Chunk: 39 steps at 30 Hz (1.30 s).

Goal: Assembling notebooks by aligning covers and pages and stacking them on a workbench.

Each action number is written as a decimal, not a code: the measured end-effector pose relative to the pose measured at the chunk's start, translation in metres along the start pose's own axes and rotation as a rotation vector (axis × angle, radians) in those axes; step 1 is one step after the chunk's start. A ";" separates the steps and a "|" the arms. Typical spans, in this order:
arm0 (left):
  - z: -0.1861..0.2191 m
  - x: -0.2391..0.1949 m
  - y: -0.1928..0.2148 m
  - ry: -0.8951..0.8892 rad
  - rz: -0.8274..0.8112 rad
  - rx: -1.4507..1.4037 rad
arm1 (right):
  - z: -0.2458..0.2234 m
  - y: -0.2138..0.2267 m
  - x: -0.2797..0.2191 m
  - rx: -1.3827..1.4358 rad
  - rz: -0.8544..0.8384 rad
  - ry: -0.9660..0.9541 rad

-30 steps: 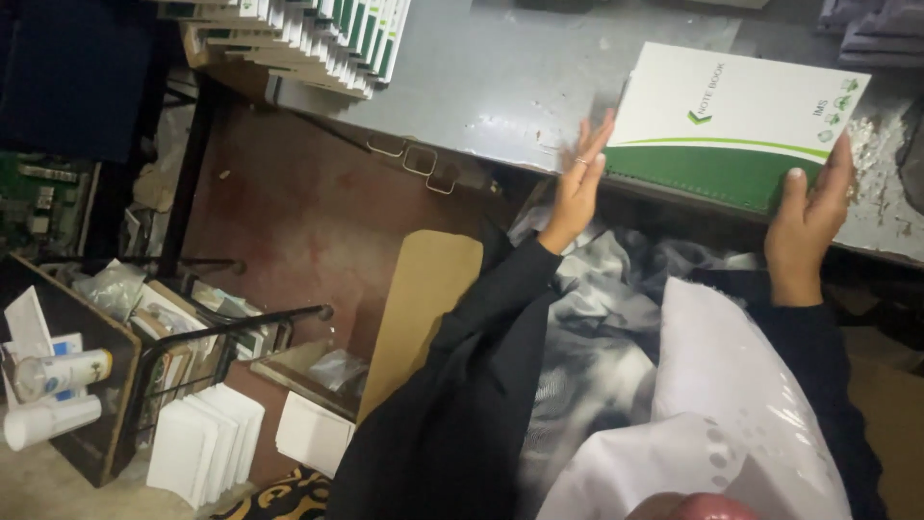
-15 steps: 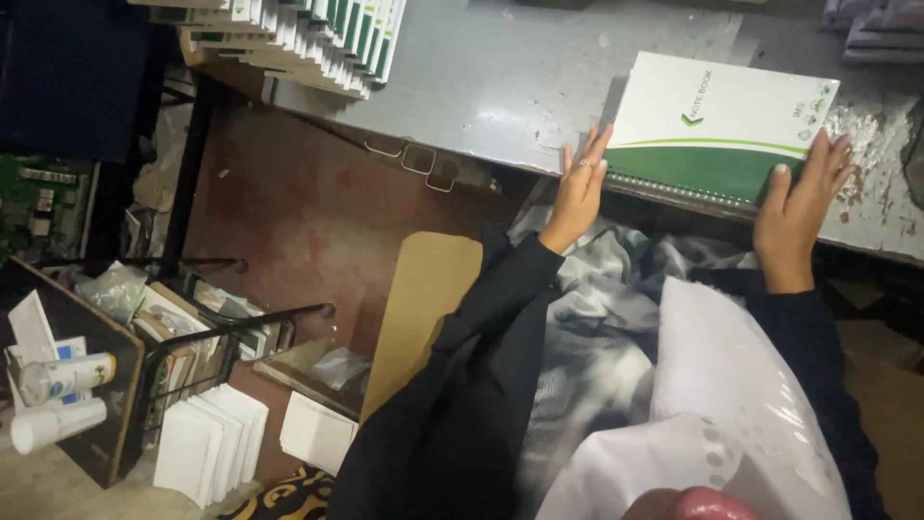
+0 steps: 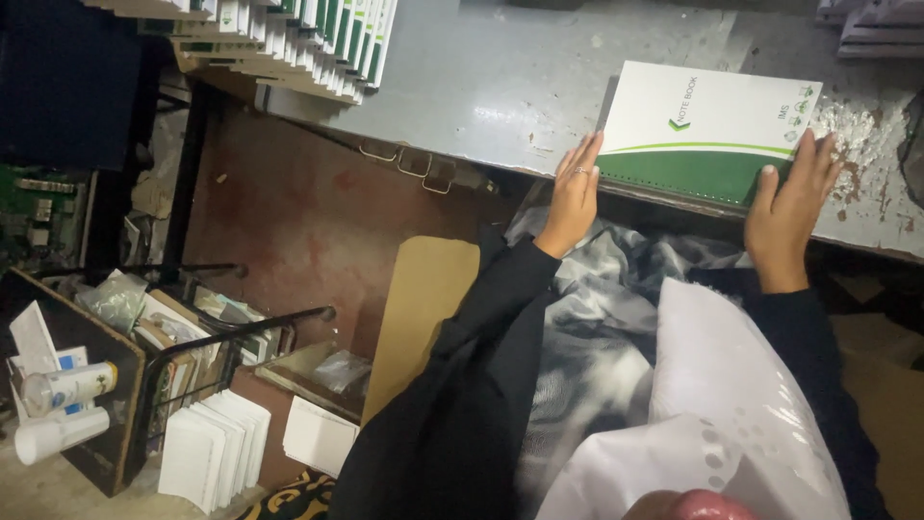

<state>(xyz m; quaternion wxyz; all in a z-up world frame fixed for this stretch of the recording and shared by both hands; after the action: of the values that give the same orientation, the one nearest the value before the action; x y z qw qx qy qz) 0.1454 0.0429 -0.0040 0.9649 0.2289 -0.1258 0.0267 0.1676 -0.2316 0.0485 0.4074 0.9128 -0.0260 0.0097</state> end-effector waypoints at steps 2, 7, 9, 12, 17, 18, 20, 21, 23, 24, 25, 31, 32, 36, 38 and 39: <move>0.002 -0.001 0.000 -0.017 0.017 0.019 | 0.000 0.001 0.000 -0.004 -0.002 -0.002; 0.003 -0.004 0.000 -0.041 0.045 0.054 | 0.003 -0.002 0.001 -0.013 0.018 0.051; 0.001 -0.003 -0.001 -0.053 0.036 0.062 | 0.006 -0.003 0.000 -0.018 0.002 0.018; 0.008 -0.003 0.001 -0.065 0.047 0.079 | -0.003 0.000 0.001 -0.020 0.017 0.069; 0.008 -0.002 0.001 -0.066 0.044 0.105 | 0.004 -0.002 0.001 -0.013 0.007 0.004; 0.009 -0.002 0.001 -0.066 0.043 0.105 | 0.003 -0.001 0.001 -0.005 0.008 0.002; 0.009 -0.003 0.001 -0.065 0.042 0.108 | 0.003 -0.001 0.001 -0.006 0.013 0.004; 0.008 -0.003 0.001 -0.065 0.042 0.112 | 0.002 -0.001 0.002 -0.005 0.018 0.009; 0.009 -0.003 0.001 -0.062 0.051 0.111 | -0.002 0.002 0.000 -0.004 0.012 -0.004; 0.010 -0.003 0.002 -0.056 0.058 0.109 | -0.004 0.003 -0.001 -0.003 0.004 -0.018; 0.011 -0.003 0.002 -0.057 0.057 0.109 | -0.004 0.003 0.000 -0.004 0.005 -0.020; 0.011 -0.005 0.008 -0.036 0.105 0.069 | 0.006 0.001 0.000 0.103 -0.008 -0.081; 0.010 -0.006 0.008 -0.031 0.100 0.072 | 0.009 0.000 0.000 0.101 -0.011 -0.084; 0.018 -0.009 0.013 -0.056 0.101 0.066 | 0.015 -0.001 -0.002 0.130 0.013 0.010; 0.021 -0.017 0.015 -0.054 0.086 0.073 | 0.030 -0.008 -0.007 0.128 0.014 0.012; 0.021 -0.020 0.015 -0.044 0.070 0.081 | 0.038 -0.012 -0.008 0.127 0.009 0.010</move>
<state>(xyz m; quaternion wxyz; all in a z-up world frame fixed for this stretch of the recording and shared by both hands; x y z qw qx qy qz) 0.1194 0.0468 0.0157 0.9503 0.2637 -0.1537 0.0607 0.1602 -0.2517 0.0140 0.3486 0.9367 -0.0273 0.0175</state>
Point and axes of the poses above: each hand's wrist, its own x-axis towards the middle knuckle, its own y-axis out of the back of the hand, z = x × y, the point moved 8 cm from there along x, towards the middle knuckle, and after that the axes turned 5 degrees about -x, right-handed, at the moved point
